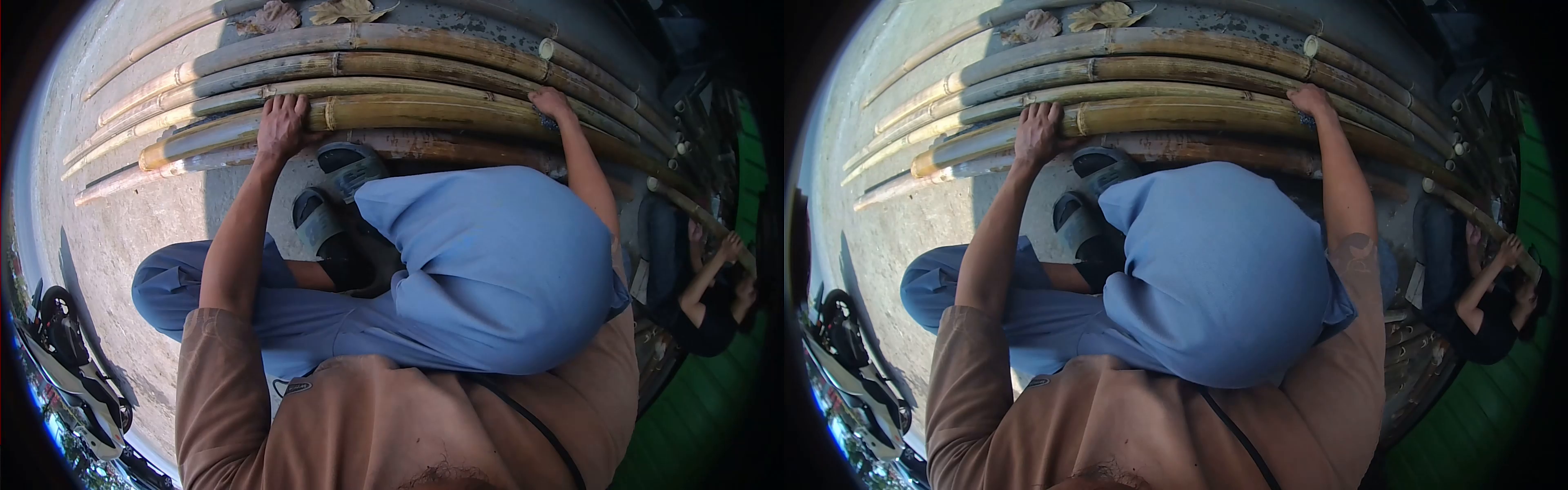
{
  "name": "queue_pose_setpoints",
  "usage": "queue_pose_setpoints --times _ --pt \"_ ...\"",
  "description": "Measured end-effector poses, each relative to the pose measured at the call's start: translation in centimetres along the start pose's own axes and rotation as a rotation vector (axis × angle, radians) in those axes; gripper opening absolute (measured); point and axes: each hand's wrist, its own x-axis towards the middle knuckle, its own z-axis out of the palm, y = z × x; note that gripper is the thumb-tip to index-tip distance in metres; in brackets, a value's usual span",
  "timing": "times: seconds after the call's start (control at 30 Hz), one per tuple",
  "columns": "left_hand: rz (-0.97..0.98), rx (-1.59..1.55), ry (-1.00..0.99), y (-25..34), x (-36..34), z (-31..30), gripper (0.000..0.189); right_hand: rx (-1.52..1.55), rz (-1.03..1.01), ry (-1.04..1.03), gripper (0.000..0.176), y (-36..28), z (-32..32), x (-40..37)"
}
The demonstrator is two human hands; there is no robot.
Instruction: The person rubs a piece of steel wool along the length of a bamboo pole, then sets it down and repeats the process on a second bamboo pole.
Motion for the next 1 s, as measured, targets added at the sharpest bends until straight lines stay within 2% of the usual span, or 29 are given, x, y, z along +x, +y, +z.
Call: queue_pose_setpoints --times 0.07,0.13,0.17,0.2,0.3,0.33,0.4,0.43,0.5,0.57,0.63,0.73,0.83,0.87,0.93,0.97,1.0 --pt "0.001 0.017 -0.008 -0.2 0.0 -0.1 0.085 -0.016 0.111 0.015 0.062 4.8 -1.1 -1.1" --pt "0.007 0.009 0.025 -0.3 -0.2 0.0 0.084 0.002 0.131 0.01 0.06 3.8 -1.3 -0.3" --pt "0.022 0.0 0.035 -0.3 -0.2 0.1 0.083 -0.001 0.138 -0.004 0.059 1.0 -0.7 -0.1" --pt "0.02 0.006 0.041 -0.3 -0.1 0.2 0.083 -0.005 0.153 -0.02 0.058 -2.0 -0.1 -0.1" --pt "0.012 0.042 0.031 0.0 -0.2 0.4 0.084 0.035 -0.183 -0.337 0.054 -19.0 -2.7 -2.3" --pt "0.026 0.038 0.069 0.1 -0.2 0.3 0.083 0.029 -0.312 -0.35 0.054 -24.1 -1.8 -1.9" --pt "-0.01 0.029 -0.01 0.7 -0.2 -0.5 0.084 0.125 -0.402 -0.342 0.05 -34.3 -4.4 -6.5" --pt "-0.034 0.026 -0.046 0.8 -0.1 -0.8 0.086 0.083 -0.468 -0.29 0.05 -38.1 -3.5 -6.8" --pt "-0.018 0.025 -0.013 0.9 -0.1 -0.9 0.085 0.2 -0.462 -0.232 0.052 -41.2 -3.5 -8.3" --pt "0.0 0.021 0.012 0.7 -0.2 -0.6 0.084 0.328 -0.48 -0.207 0.058 -39.1 -2.3 -7.0" --pt "0.008 0.032 0.027 0.6 0.1 -0.6 0.081 0.303 -0.322 -0.129 0.06 -32.9 -2.9 -7.7" --pt "0.014 0.045 0.049 0.6 -0.4 -0.4 0.079 0.243 -0.079 -0.168 0.064 -18.0 -2.9 -5.4" --pt "-0.003 0.034 0.054 1.0 -0.6 -0.8 0.083 0.095 0.187 0.039 0.064 -0.7 0.7 -0.1" --pt "-0.015 0.036 0.05 1.1 -0.7 -0.8 0.084 0.097 0.189 0.026 0.064 2.7 0.4 0.0" --pt "-0.033 0.051 0.043 1.2 -0.7 -0.6 0.085 0.082 0.228 -0.004 0.064 2.8 -1.0 -0.6" --pt "-0.037 0.051 0.053 1.2 -0.6 -0.6 0.085 0.062 0.268 -0.026 0.064 0.3 -2.1 -1.7" --pt "-0.037 0.05 0.055 1.3 -0.8 -0.7 0.085 0.078 0.253 -0.143 0.062 -3.2 -2.8 -2.2"
